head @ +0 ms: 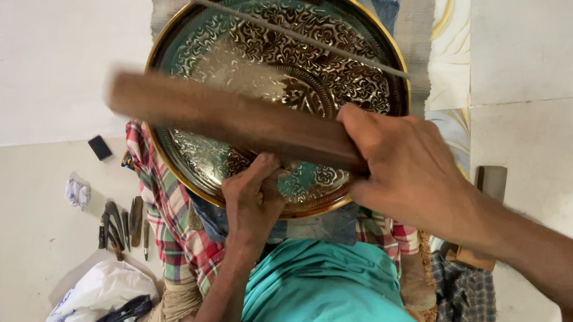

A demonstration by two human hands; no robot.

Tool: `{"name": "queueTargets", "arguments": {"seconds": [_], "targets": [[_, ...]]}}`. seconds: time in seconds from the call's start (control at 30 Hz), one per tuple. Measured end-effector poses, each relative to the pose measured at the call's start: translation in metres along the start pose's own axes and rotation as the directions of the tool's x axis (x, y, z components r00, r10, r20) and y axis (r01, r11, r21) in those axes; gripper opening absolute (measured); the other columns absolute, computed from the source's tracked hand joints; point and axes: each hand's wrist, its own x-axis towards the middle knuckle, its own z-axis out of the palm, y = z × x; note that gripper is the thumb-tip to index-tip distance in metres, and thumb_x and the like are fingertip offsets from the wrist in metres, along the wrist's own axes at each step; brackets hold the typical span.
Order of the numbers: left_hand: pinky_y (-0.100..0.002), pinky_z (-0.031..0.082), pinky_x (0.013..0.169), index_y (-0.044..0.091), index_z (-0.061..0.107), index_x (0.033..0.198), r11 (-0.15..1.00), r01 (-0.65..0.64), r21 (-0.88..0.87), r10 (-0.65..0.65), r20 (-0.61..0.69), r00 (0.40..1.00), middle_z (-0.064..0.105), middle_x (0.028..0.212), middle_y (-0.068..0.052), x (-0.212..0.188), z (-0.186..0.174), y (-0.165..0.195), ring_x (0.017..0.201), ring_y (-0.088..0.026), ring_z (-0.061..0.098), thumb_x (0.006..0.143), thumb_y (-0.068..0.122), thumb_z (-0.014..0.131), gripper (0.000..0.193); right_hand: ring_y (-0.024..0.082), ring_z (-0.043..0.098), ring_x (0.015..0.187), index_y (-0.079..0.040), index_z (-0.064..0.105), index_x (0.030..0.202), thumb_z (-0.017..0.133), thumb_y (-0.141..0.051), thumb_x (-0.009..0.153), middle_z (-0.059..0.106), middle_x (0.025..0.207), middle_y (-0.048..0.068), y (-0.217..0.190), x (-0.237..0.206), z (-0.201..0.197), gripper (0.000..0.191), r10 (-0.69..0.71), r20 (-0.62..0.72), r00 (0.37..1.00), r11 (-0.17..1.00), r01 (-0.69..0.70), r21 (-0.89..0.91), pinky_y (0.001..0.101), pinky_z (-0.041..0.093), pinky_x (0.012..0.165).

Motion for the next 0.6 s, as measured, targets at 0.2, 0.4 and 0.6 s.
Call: {"name": "queueTargets", "arguments": {"seconds": [0.2, 0.4, 0.6], "targets": [[-0.028, 0.062, 0.076, 0.001, 0.071, 0.113, 0.997, -0.076, -0.004, 0.076, -0.041, 0.996, 0.078, 0.101, -0.01, -0.002, 0.002, -0.005, 0.093, -0.015, 0.077, 0.085, -0.017, 0.059, 0.035, 0.028, 0.063, 0.063, -0.009, 0.049, 0.102, 0.06, -0.008, 0.078, 0.062, 0.077, 0.009, -0.004, 0.003, 0.003, 0.026, 0.326, 0.301, 0.896, 0.943, -0.287, -0.167, 0.0415, 0.05, 0.057], [-0.027, 0.061, 0.074, -0.001, 0.07, 0.115, 0.996, -0.086, -0.028, 0.083, -0.093, 0.992, 0.078, 0.102, -0.01, 0.0, 0.001, -0.009, 0.088, -0.014, 0.076, 0.087, -0.022, 0.054, 0.039, 0.039, 0.06, 0.06, -0.003, 0.054, 0.098, 0.069, -0.009, 0.056, 0.061, 0.068, 0.015, 0.001, -0.002, 0.005, 0.045, 0.048, 0.008, 0.999, 0.993, -0.049, 0.105, 0.0505, 0.042, 0.054], [-0.029, 0.065, 0.089, -0.006, 0.063, 0.128, 0.977, -0.155, -0.145, 0.14, -0.11, 0.984, 0.074, 0.114, -0.012, 0.001, 0.011, -0.011, 0.103, -0.018, 0.074, 0.091, -0.023, 0.049, 0.043, 0.04, 0.06, 0.06, -0.008, 0.058, 0.095, 0.068, -0.008, 0.057, 0.06, 0.062, 0.015, 0.006, -0.007, 0.002, 0.039, 0.181, 0.005, 0.983, 0.981, -0.181, 0.069, 0.0511, 0.039, 0.054]]}}
